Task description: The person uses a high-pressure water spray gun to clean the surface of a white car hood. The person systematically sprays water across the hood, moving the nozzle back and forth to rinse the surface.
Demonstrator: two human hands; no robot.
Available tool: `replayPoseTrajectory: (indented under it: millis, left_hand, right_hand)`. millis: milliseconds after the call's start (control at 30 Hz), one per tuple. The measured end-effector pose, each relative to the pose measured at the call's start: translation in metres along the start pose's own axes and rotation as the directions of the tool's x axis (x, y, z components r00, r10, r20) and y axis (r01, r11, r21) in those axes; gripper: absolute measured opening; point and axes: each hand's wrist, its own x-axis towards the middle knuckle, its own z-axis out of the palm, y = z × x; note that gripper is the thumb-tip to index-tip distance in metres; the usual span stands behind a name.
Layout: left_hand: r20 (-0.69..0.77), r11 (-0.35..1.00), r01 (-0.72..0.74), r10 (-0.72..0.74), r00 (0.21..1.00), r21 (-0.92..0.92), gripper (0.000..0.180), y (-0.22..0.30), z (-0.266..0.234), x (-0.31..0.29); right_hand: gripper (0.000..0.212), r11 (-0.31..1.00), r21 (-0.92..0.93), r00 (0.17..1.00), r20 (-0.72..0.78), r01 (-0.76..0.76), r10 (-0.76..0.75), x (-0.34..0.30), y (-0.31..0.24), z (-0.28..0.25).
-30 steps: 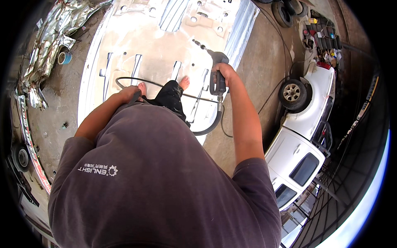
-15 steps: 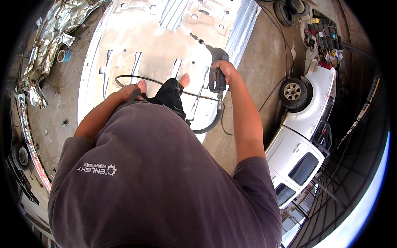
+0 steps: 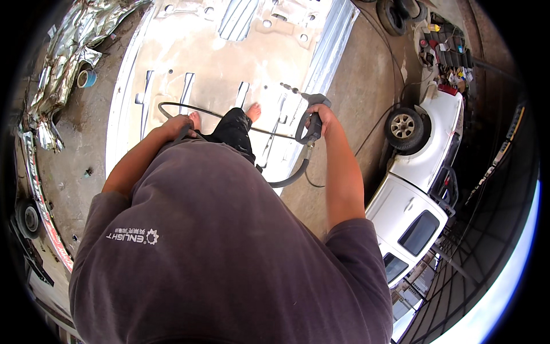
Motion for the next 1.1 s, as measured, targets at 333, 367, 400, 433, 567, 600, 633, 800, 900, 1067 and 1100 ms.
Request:
replayPoseTrajectory:
  millis: [333, 367, 400, 433, 567, 600, 633, 800, 900, 1067, 1100]
  left_hand:
    - [-0.034, 0.996, 0.012, -0.015, 0.999, -0.083, 0.041, 0.005, -0.012, -0.003]
    - [-0.035, 0.997, 0.011, -0.014, 0.999, -0.073, 0.04, 0.002, -0.008, 0.0]
    - [-0.036, 0.998, 0.01, -0.013, 0.999, -0.063, 0.04, -0.002, -0.005, 0.003]
    - [-0.038, 0.999, 0.009, -0.012, 0.999, -0.054, 0.039, -0.006, -0.003, 0.006]
    - [0.127, 0.997, 0.052, -0.045, 0.991, -0.051, 0.047, 0.002, -0.015, 0.014]
    - [0.162, 0.996, 0.064, -0.053, 0.985, -0.063, 0.045, 0.011, -0.022, 0.015]
    - [0.198, 0.994, 0.077, -0.062, 0.978, -0.074, 0.044, 0.017, -0.025, 0.015]
    - [0.133, 0.997, -0.008, 0.019, 0.991, -0.082, 0.041, 0.014, -0.016, 0.017]
    - [0.111, 0.997, -0.038, 0.045, 0.993, -0.071, 0.04, 0.005, -0.007, 0.017]
    - [0.081, 0.999, -0.034, 0.034, 0.996, -0.01, 0.04, -0.004, 0.0, 0.014]
    - [0.063, 0.999, -0.046, 0.046, 0.997, -0.001, 0.04, -0.005, 0.0, 0.014]
  right_hand:
    - [0.012, 0.911, 0.398, 0.99, 0.043, 0.109, -0.137, -0.011, 0.026, -0.069]
    - [0.012, 0.904, 0.414, 0.987, 0.064, 0.106, -0.146, -0.016, 0.029, -0.071]
    - [0.012, 0.917, 0.378, 0.983, 0.077, 0.127, -0.167, -0.019, 0.03, -0.072]
    - [0.012, 0.922, 0.367, 0.987, 0.056, 0.121, -0.152, -0.02, 0.031, -0.07]
    - [0.014, 0.961, 0.255, 0.994, 0.002, 0.107, -0.111, -0.032, 0.035, -0.047]
    - [0.014, 0.974, 0.211, 0.997, 0.007, 0.08, -0.083, -0.033, 0.035, -0.042]
    - [0.014, 0.985, 0.167, 0.998, 0.012, 0.052, -0.055, -0.031, 0.037, -0.036]
    - [0.014, 0.995, 0.02, 0.992, 0.08, 0.097, -0.098, -0.033, 0.026, 0.006]
    - [0.014, 0.993, 0.012, 0.982, 0.143, 0.12, -0.121, -0.041, 0.019, 0.019]
    - [0.013, 0.991, -0.03, 0.986, 0.112, 0.129, -0.124, -0.038, 0.009, 0.02]
    - [0.013, 0.991, -0.054, 0.989, 0.09, 0.124, -0.119, -0.042, 0.008, 0.022]
